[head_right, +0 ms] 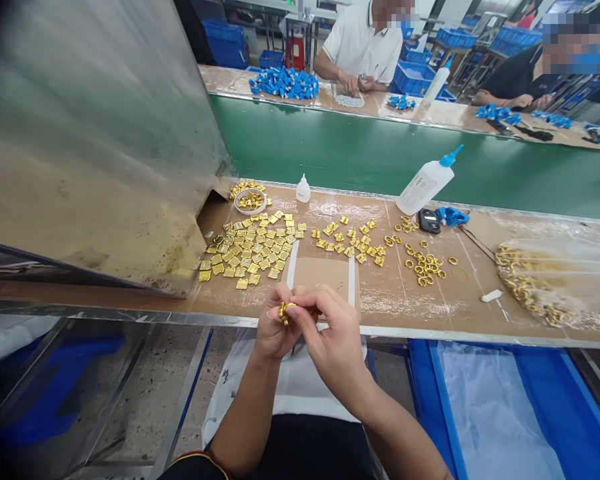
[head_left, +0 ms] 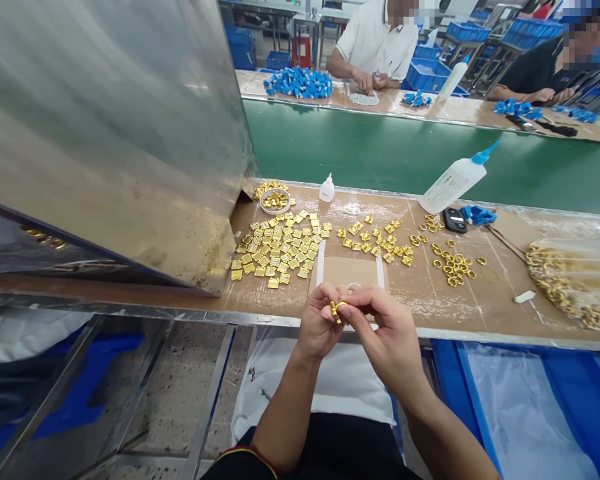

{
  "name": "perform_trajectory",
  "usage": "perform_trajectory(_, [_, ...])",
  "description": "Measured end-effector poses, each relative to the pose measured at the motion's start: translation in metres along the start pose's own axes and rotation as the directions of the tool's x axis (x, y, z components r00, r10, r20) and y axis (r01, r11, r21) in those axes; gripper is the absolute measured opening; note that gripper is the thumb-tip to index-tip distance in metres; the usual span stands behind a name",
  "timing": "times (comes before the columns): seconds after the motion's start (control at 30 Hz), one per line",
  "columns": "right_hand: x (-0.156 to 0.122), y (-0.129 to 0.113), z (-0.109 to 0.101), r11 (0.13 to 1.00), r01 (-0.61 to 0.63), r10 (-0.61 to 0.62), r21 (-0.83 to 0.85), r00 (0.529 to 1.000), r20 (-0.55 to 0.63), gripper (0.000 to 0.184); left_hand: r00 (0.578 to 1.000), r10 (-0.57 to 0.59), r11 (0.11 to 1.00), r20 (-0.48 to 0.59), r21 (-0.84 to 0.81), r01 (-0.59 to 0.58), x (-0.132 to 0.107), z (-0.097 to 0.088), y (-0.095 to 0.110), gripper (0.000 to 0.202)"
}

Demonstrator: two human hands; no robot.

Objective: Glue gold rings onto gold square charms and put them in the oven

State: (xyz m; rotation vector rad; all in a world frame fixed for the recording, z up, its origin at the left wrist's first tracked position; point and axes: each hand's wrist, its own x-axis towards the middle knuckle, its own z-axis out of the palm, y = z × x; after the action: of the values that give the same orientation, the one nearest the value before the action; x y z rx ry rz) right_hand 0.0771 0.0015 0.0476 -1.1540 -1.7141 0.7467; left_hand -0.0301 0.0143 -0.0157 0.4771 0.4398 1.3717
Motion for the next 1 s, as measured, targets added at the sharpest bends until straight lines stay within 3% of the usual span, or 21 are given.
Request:
perform_trajectory(0.47, [-0.009,0.001,0.008,0.952,0.243,-0.260,-0.187,0.963,-0.072,0.018,0.989,0.121,0.992,0.081,0.017,-0.123,0.002,-0.003,-0.001,0.065])
perform_trajectory(0.73, [-0.007,0.001,0.004,0.974,0.195,-0.197,-0.116,0.980,-0.008,0.015,0.999,-0.003,0.998,0.042,0.063,0.001,0.002,-0.006,0.001,0.076])
perform_trajectory(1.0, [-0.003,0.003,-0.008,0.989,0.141,-0.140,-0.051,0.990,0.030,0.015,0.993,-0.121,0.990,-0.008,0.074,0.121,-0.002,0.000,0.003,0.074])
